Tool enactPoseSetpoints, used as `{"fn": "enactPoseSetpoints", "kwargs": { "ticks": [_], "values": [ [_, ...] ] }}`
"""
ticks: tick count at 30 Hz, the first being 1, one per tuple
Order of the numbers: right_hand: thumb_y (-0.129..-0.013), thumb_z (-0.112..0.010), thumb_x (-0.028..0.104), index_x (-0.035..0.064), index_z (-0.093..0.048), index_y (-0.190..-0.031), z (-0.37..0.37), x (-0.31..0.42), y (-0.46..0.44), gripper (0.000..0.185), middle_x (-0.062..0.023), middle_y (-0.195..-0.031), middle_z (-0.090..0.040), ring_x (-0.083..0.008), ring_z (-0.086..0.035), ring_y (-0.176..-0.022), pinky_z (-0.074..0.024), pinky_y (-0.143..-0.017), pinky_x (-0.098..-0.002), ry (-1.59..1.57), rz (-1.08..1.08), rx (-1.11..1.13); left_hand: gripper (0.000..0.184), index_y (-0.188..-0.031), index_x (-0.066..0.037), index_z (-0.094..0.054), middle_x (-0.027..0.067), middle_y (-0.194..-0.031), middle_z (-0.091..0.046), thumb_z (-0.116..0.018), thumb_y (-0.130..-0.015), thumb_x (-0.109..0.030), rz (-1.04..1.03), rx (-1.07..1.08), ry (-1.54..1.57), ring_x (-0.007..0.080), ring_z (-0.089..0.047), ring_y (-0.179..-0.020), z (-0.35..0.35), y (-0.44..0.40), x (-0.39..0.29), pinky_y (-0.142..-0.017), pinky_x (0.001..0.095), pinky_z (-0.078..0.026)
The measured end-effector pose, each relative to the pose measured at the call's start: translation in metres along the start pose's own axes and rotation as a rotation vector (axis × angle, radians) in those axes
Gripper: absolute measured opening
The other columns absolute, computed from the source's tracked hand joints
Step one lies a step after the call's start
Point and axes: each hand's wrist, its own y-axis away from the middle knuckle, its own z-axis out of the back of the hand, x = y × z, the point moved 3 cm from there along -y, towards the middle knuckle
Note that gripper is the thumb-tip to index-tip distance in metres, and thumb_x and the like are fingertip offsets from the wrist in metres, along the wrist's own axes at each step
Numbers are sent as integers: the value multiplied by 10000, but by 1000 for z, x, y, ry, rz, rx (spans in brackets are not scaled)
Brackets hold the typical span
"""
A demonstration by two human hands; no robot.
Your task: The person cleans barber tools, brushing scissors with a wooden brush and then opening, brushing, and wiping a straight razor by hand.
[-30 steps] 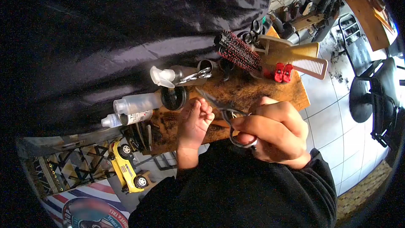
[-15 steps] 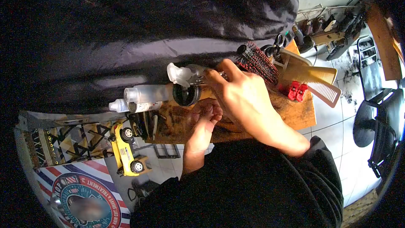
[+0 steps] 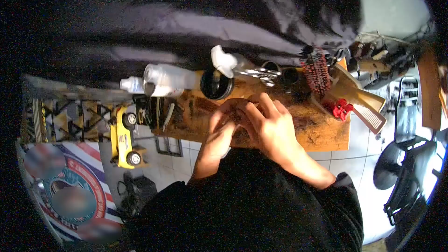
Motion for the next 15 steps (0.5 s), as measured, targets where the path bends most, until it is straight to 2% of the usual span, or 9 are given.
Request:
{"fn": "enactPoseSetpoints", "kwargs": {
  "ticks": [2,4,5,6,9,10,11,15],
  "values": [
    [-696,-674,123,23,-549,-891,-19,-3,10,252,-129,-845,-521,-297,-553,-693,-476,-609,-377,-70,-89,63,231,-1110,-8,-521,26,-960,-586,-470,-884,4,-34,-40,-83,64,-539,-871,17,5,15,-739,206,-439],
    [-721,-673,102,26,-565,-928,-32,-1,16,245,-129,-853,-536,-297,-566,-712,-481,-606,-366,-53,-126,85,286,-1118,-15,-530,34,-1006,-603,-465,-852,66,-30,-70,-160,63,-558,-896,30,13,22,-728,185,-438],
    [-746,-671,82,30,-581,-965,-34,-1,18,242,-129,-860,-550,-297,-579,-732,-485,-604,-354,-28,-181,87,286,-1118,-15,-530,34,-1006,-603,-465,-852,66,-33,-81,-155,63,-558,-896,34,20,21,-728,185,-438],
    [-746,-671,115,31,-573,-978,-37,2,18,266,-137,-879,-561,-318,-570,-761,-479,-645,-377,-53,-274,186,267,-1120,-16,-532,33,-1003,-605,-478,-865,42,-15,-81,-229,65,-559,-899,39,25,18,-736,186,-434],
    [-756,-668,163,29,-573,-970,-52,0,20,270,-138,-907,-574,-332,-561,-812,-463,-717,-402,-62,-137,207,231,-1119,-17,-536,37,-1002,-606,-506,-890,-16,19,-141,-291,74,-564,-898,53,30,20,-754,193,-433],
    [-760,-659,187,28,-574,-972,-61,-3,25,279,-133,-925,-584,-338,-554,-856,-445,-767,-415,-46,-132,296,218,-1116,-17,-538,41,-1003,-606,-522,-901,-50,39,-195,-281,80,-568,-895,60,36,24,-765,199,-435],
    [-749,-662,181,24,-576,-972,-66,-5,28,285,-123,-923,-586,-329,-555,-866,-448,-767,-413,26,-94,324,227,-1122,-24,-537,50,-997,-608,-536,-914,-113,99,-208,-312,91,-572,-893,64,39,20,-779,210,-436],
    [-718,-673,157,34,-559,-1012,-87,-9,42,339,-130,-949,-580,-319,-550,-875,-452,-765,-411,187,-90,397,239,-1133,-19,-544,60,-1010,-599,-535,-909,-102,76,-276,-222,115,-545,-950,89,48,35,-826,247,-439]
  ]
}}
